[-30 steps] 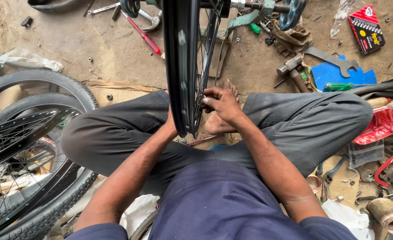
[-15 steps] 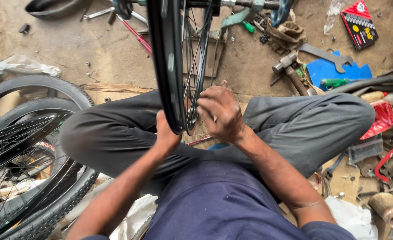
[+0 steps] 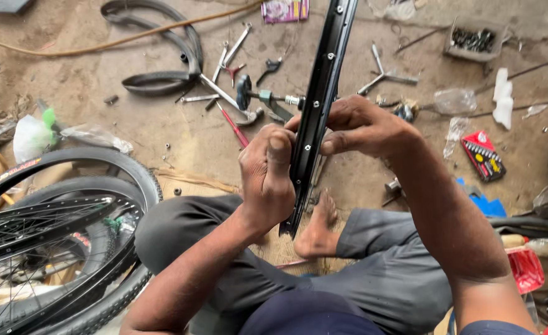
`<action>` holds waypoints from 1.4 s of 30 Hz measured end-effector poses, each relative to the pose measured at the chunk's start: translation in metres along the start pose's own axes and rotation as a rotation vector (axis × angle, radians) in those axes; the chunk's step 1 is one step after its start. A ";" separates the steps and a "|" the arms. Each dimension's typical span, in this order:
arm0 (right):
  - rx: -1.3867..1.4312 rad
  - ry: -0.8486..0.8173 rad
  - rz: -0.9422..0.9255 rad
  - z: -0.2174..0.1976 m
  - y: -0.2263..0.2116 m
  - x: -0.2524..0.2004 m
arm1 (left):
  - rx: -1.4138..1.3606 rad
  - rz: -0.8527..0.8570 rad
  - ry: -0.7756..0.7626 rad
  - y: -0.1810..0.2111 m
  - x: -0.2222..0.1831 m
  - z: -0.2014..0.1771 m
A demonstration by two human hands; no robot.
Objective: The person threads spokes through a bicycle wheel rim by hand, turns the wheel to reach different sections, and places small metal components into the rim holes while the wheel is mounted on a stand.
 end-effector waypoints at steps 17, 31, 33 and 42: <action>-0.121 0.395 -0.243 0.018 0.018 -0.019 | -0.164 -0.034 -0.053 0.000 0.015 0.006; 0.130 0.472 -0.477 0.013 0.026 -0.005 | -0.500 -0.071 -0.091 -0.010 0.013 0.010; 0.155 0.511 -0.585 0.012 0.031 -0.004 | -0.529 -0.063 -0.088 -0.012 0.013 0.010; -0.353 1.055 -0.828 0.047 0.033 -0.003 | -0.328 0.016 -0.064 0.011 0.023 0.007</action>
Point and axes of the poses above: each hand's wrist, its own x-axis towards the middle knuckle, its own z-axis out of the palm, y = z × x, the point moved 3 cm from there along x, towards the middle knuckle, and after that the axes turned 8 degrees about -z, right-handed, at the moved point
